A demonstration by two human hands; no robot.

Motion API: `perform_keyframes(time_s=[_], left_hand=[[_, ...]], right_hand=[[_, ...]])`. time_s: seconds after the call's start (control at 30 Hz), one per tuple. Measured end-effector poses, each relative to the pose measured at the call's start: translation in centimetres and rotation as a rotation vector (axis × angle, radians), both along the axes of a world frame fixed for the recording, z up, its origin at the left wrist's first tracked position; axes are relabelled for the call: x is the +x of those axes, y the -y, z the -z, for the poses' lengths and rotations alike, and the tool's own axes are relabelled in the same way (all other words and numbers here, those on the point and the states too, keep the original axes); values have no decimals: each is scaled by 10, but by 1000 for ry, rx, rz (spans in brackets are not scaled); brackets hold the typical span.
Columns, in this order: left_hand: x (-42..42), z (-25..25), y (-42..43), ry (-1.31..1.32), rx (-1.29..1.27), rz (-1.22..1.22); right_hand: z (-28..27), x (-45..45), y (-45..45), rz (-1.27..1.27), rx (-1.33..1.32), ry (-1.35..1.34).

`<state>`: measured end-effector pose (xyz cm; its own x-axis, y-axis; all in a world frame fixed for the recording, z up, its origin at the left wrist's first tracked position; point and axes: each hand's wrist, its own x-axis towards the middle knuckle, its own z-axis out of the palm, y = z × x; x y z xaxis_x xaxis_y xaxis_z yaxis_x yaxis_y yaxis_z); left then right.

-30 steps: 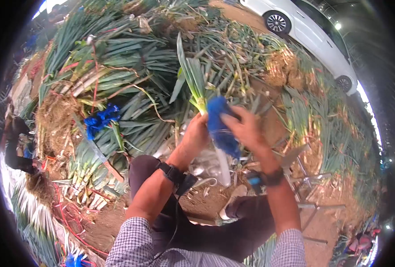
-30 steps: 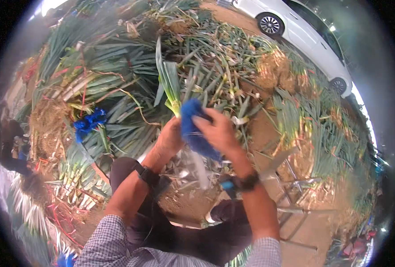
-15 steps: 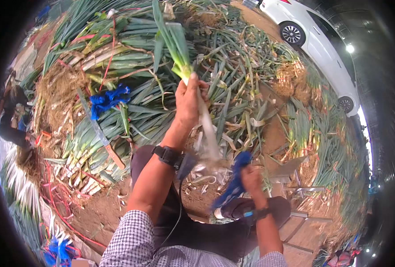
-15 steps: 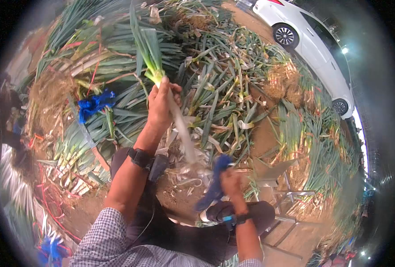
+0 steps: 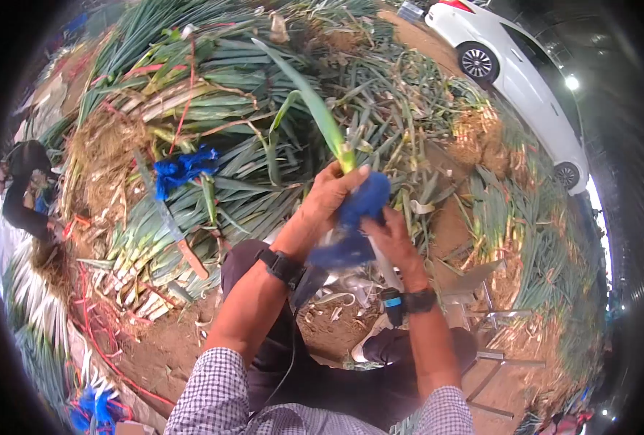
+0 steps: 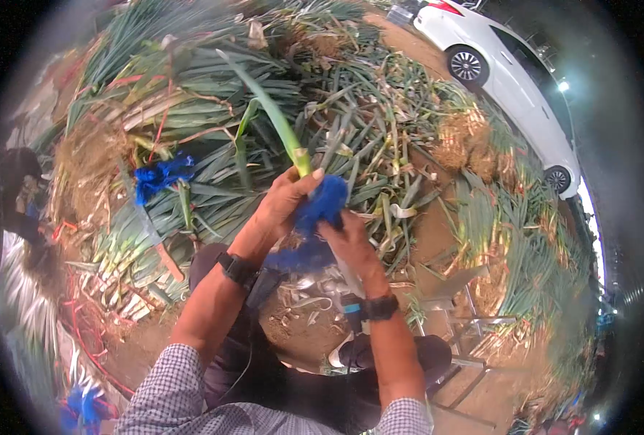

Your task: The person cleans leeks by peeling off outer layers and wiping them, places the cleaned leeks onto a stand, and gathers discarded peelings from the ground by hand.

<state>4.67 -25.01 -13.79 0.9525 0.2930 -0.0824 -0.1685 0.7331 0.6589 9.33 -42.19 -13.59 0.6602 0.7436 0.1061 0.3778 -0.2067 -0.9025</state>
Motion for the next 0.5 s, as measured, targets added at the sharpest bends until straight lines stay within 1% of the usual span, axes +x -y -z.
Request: perform_keyframes(time_s=[0.07,0.1,0.13,0.17,0.27,0.33,0.37,0.4,0.43,0.47,0.5], left_hand=[[4,1,-8,46,-36,47],[3,-2,-13,54,-45,144],[9,2,-15,26,20,92],[16,6,-13,22,28,65],[25,8,-13,-3,44,-57],[24,10,-21,-20,26,-192],[25,14,-29,-23,10,-282],[23,16,-36,-28,-5,-370],[18,12,-39,-94,27,-376],[14,22,-34,-108,93,-262],[14,25,-24,-125,29,-305]], right_hand=[[-8,0,0,-54,94,-276],[-6,4,-1,-69,21,-273],[-3,13,-4,-121,13,13],[2,22,-8,-173,3,295],[-34,15,-30,-168,-214,-103],[-18,0,-21,-131,-332,-104],[-7,-18,-10,-137,-297,-163],[14,-38,8,-157,-128,-102],[15,-52,26,-123,-176,-49],[10,-58,39,-112,-234,-141],[-5,-65,47,-92,-248,-243]])
